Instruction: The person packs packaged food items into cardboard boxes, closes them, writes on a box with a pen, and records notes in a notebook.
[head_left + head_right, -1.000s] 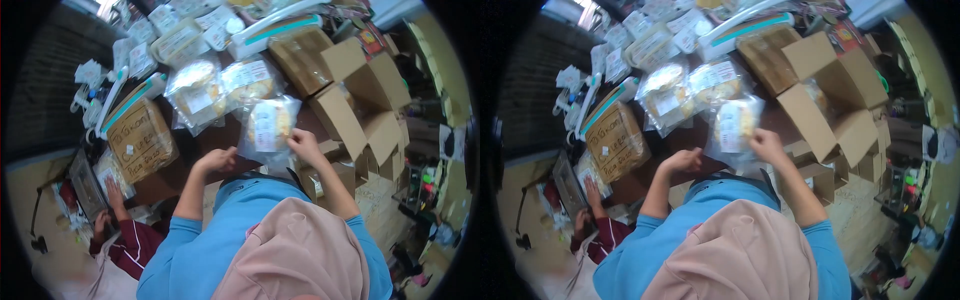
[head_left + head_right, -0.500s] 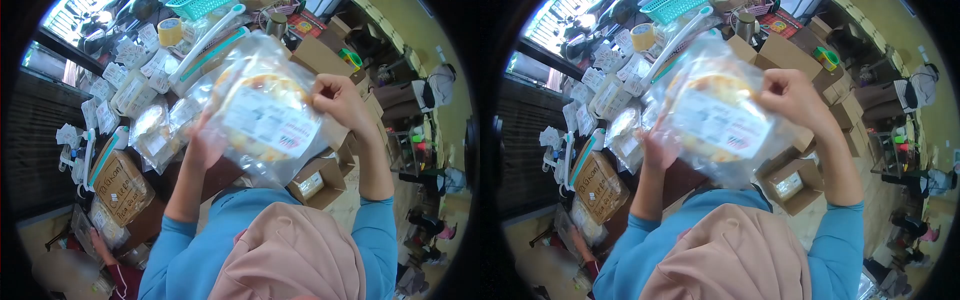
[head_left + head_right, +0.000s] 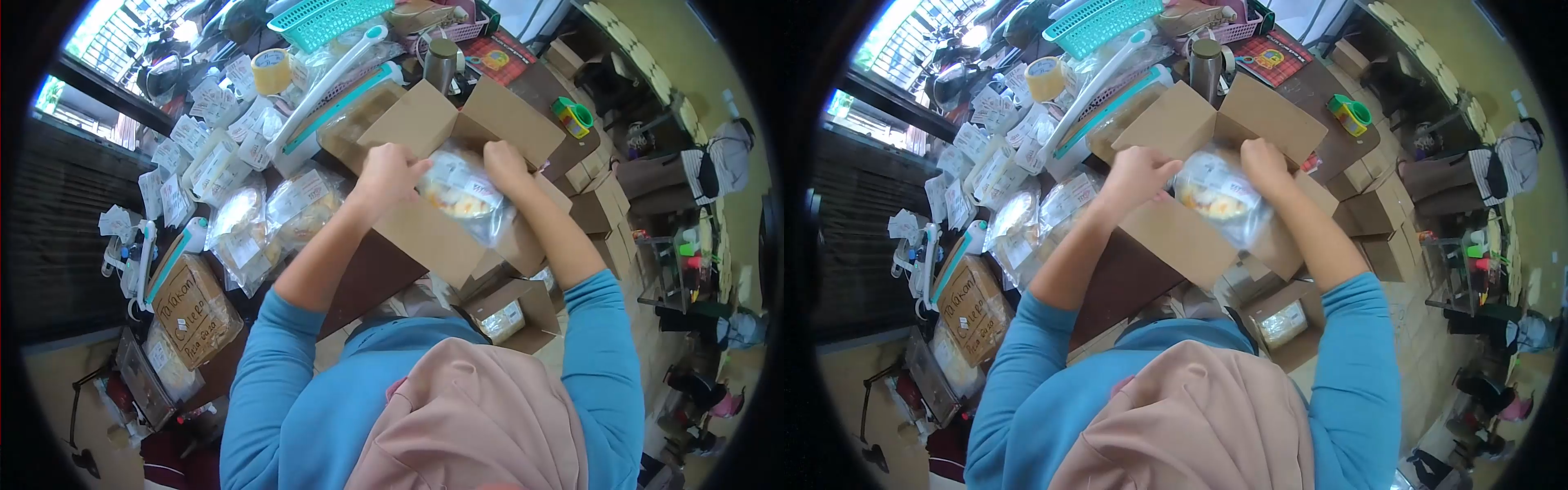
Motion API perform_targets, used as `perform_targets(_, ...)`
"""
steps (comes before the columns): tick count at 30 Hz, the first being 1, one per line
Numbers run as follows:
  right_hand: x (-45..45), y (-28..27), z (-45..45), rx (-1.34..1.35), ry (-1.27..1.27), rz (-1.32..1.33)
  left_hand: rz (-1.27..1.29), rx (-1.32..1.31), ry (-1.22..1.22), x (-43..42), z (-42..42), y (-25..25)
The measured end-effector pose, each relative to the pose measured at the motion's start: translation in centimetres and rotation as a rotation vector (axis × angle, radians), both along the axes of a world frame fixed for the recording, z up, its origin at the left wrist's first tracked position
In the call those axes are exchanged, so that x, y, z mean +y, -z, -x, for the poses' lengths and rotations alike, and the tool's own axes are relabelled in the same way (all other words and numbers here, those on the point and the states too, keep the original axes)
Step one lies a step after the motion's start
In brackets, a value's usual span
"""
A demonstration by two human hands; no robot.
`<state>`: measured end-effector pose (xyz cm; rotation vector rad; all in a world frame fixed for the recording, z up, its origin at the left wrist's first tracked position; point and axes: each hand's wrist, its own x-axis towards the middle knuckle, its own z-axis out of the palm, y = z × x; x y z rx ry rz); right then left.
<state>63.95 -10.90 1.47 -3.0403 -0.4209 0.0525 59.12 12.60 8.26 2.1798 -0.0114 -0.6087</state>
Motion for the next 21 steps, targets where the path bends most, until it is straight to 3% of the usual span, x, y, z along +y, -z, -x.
perform_targets(1, 0.5, 0.5, 0.5, -0.02, -0.028, 0.006, -0.2, -0.752, -0.038, 0.4, 1.0, 1.1)
perform_targets(2, 0.6, 0.7, 0.9, -0.016, -0.028, 0.001, -0.205, -0.748, -0.036, 0.9, 1.7, 1.9)
perform_targets(4, 1.5, -1.2, 1.7, 0.051, 0.018, 0.108, 0.024, -0.458, -0.225, 1.6, 3.5, -1.3)
perform_targets(6, 1.9, -2.7, 3.4, -0.041, -0.039, 0.196, 0.125, -0.351, -0.301, 3.5, 5.6, -1.6)
perform_targets(8, 1.7, -3.6, 4.2, 0.502, -0.171, 0.289, 0.217, -0.233, -0.397, 4.9, 7.4, -0.7)
perform_targets(10, 0.0, 2.7, 2.2, 0.74, -0.481, 0.612, 0.288, -0.104, -0.452, 7.0, 9.5, 1.9)
perform_targets(12, 0.2, 2.6, 0.7, 0.741, -0.566, 0.597, 0.205, 0.033, -0.484, 8.3, 12.1, 3.6)
perform_targets(14, 3.2, -3.8, 1.9, 0.451, -0.297, 0.236, 0.094, 0.222, -0.518, 10.1, 14.2, 5.5)
perform_targets(16, 6.2, -9.5, 3.8, 0.344, -0.194, -0.42, 0.038, 0.26, -0.631, 12.8, 16.4, 9.3)
perform_targets(18, 9.2, -13.6, 7.4, 0.522, -0.103, -0.817, -0.014, 0.294, -0.731, 15.3, 17.9, 12.5)
perform_targets(20, 12.4, -14.5, 12.6, 0.545, -0.383, -1.072, 0.02, 0.101, -0.911, 17.7, 18.2, 14.2)
perform_targets(21, 14.4, -14.2, 14.4, 0.644, -0.453, -1.029, 0.018, 0.1, -0.923, 19.0, 18.0, 14.3)
